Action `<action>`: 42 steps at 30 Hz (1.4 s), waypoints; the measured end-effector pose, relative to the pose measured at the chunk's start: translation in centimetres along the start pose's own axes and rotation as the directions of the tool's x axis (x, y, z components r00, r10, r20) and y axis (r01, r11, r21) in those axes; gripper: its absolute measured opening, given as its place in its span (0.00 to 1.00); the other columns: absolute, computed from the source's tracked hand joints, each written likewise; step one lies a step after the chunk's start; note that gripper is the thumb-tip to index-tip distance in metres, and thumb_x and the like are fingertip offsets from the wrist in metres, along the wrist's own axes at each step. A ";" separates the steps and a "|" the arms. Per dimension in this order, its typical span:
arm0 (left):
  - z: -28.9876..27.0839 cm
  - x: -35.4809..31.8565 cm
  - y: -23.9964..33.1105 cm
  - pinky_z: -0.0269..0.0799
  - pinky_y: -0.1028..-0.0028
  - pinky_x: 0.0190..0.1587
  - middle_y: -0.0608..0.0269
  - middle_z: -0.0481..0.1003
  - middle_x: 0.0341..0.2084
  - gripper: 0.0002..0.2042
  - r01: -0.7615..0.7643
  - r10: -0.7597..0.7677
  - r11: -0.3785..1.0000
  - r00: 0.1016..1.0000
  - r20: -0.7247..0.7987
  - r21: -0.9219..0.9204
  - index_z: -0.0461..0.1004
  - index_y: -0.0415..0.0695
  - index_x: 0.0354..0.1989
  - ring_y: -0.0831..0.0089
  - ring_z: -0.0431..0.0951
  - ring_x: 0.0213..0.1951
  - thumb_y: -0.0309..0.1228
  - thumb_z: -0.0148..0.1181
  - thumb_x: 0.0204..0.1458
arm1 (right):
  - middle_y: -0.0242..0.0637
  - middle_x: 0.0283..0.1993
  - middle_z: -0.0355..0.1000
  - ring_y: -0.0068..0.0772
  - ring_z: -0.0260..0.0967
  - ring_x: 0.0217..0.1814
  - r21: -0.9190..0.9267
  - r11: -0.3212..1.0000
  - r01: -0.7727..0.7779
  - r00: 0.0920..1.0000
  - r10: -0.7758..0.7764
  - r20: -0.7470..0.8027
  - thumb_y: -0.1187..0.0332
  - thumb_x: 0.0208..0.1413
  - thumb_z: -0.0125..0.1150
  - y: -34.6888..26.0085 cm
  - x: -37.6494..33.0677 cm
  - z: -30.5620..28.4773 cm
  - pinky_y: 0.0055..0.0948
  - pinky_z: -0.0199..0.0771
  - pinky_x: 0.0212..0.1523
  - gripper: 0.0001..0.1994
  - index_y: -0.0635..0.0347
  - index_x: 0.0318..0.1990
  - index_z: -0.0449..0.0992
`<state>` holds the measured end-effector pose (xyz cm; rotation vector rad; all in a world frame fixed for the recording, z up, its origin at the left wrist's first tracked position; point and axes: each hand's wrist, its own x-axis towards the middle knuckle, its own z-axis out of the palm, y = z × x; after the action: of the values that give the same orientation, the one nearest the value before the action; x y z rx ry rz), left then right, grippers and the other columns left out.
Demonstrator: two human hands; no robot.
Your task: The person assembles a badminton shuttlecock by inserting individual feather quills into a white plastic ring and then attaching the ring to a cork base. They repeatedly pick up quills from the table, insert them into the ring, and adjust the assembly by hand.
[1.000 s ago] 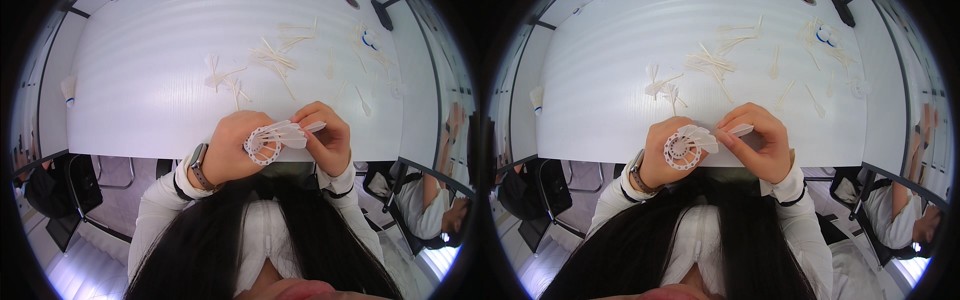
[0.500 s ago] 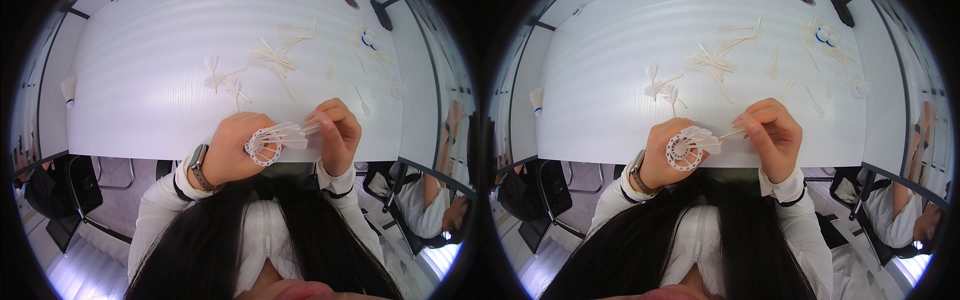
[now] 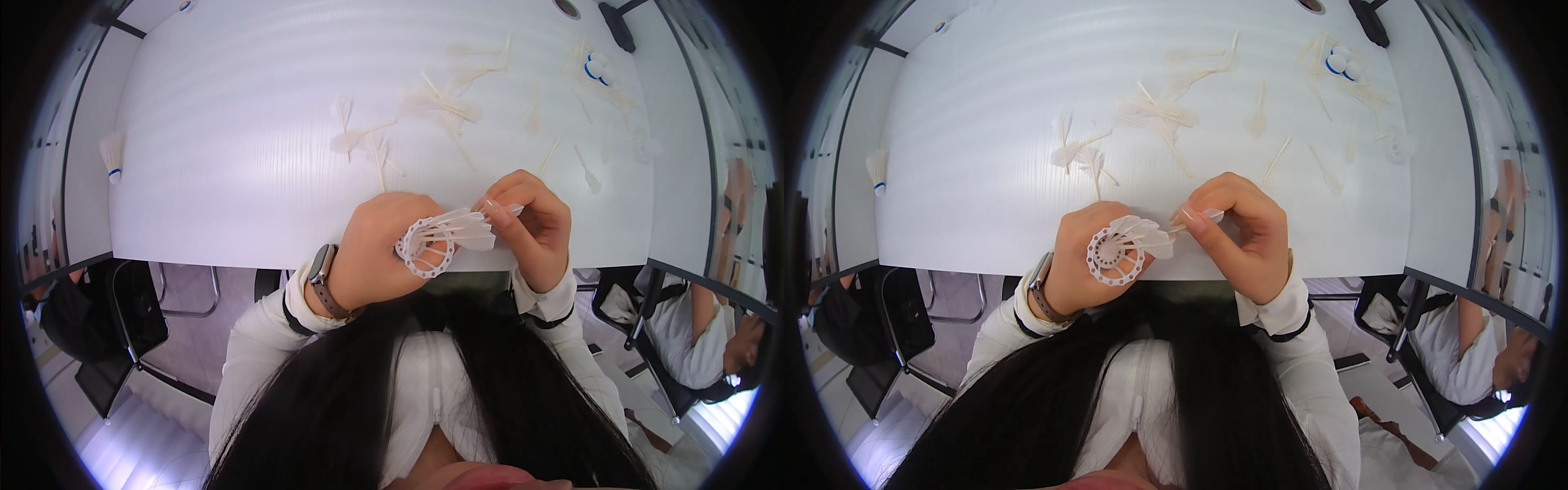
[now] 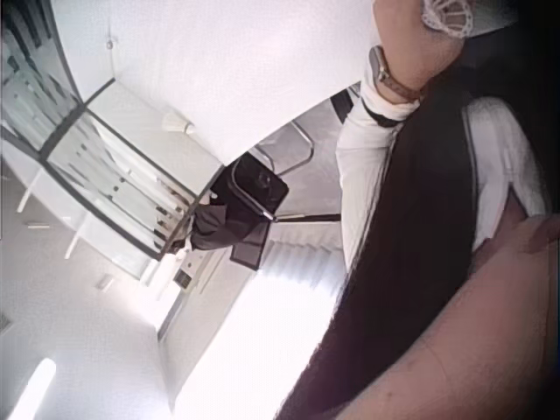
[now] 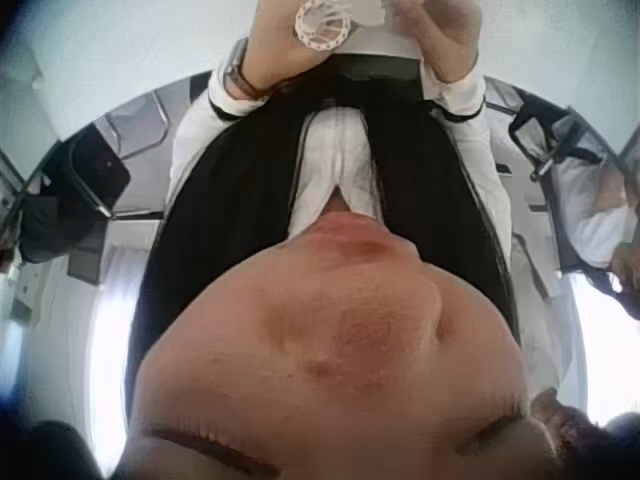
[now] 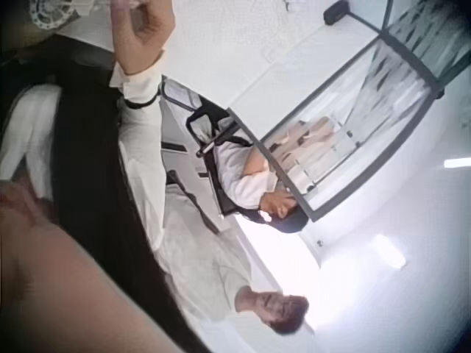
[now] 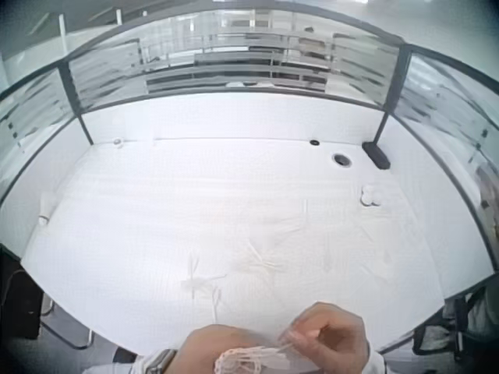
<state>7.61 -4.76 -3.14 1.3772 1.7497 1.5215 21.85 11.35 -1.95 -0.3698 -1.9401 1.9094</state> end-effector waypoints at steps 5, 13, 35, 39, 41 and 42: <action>0.2 0.3 -0.3 0.70 0.74 0.25 0.62 0.77 0.21 0.06 -0.072 0.073 0.996 0.997 -0.026 0.059 0.80 0.41 0.29 0.67 0.76 0.21 0.25 0.71 0.44 | 0.37 0.37 0.75 0.23 0.68 0.37 0.019 0.998 0.061 0.985 -0.058 -0.164 0.76 0.62 0.55 0.3 -0.2 -0.2 0.23 0.68 0.38 0.04 0.65 0.35 0.74; -0.1 0.1 0.2 0.72 0.66 0.30 0.57 0.77 0.23 0.05 0.017 -0.017 0.999 1.000 0.009 0.030 0.77 0.41 0.30 0.57 0.76 0.25 0.27 0.66 0.45 | 0.37 0.44 0.74 0.25 0.71 0.43 0.057 0.998 0.020 0.999 -0.017 -0.049 0.75 0.62 0.56 0.0 0.0 -0.1 0.23 0.70 0.43 0.04 0.63 0.42 0.75; 0.2 0.2 -0.2 0.70 0.74 0.25 0.62 0.77 0.22 0.07 -0.047 0.048 0.997 0.999 -0.013 0.060 0.79 0.41 0.29 0.67 0.77 0.22 0.24 0.71 0.42 | 0.38 0.39 0.76 0.26 0.70 0.40 -0.124 0.990 0.068 0.997 -0.070 -0.013 0.75 0.62 0.56 0.1 0.0 -0.2 0.26 0.68 0.42 0.05 0.63 0.34 0.77; 0.3 0.2 -0.2 0.69 0.74 0.25 0.62 0.76 0.22 0.07 -0.050 0.051 0.998 0.998 -0.024 0.044 0.79 0.42 0.29 0.67 0.76 0.21 0.25 0.72 0.43 | 0.39 0.38 0.76 0.26 0.70 0.39 -0.095 0.993 0.075 0.993 -0.083 -0.084 0.76 0.62 0.55 0.2 -0.2 -0.3 0.25 0.68 0.41 0.06 0.63 0.32 0.77; 0.3 0.3 -0.2 0.69 0.74 0.25 0.62 0.76 0.22 0.07 -0.059 0.061 0.997 0.998 -0.023 0.053 0.79 0.42 0.29 0.68 0.76 0.21 0.25 0.72 0.44 | 0.39 0.37 0.75 0.26 0.69 0.39 -0.087 0.991 0.104 0.987 -0.113 -0.115 0.75 0.64 0.54 0.3 -0.3 -0.3 0.25 0.68 0.40 0.07 0.63 0.33 0.76; 0.3 0.3 -0.2 0.69 0.74 0.25 0.62 0.76 0.21 0.06 -0.068 0.069 0.996 0.997 -0.024 0.063 0.79 0.42 0.29 0.68 0.76 0.21 0.25 0.72 0.44 | 0.39 0.37 0.75 0.25 0.69 0.39 -0.044 0.993 0.105 0.981 -0.111 -0.156 0.74 0.64 0.53 0.4 -0.2 -0.3 0.24 0.68 0.40 0.08 0.63 0.34 0.76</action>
<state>7.66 -4.33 -3.39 1.4680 1.7964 1.5389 22.14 11.49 -2.39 -0.4056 -1.8537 1.7246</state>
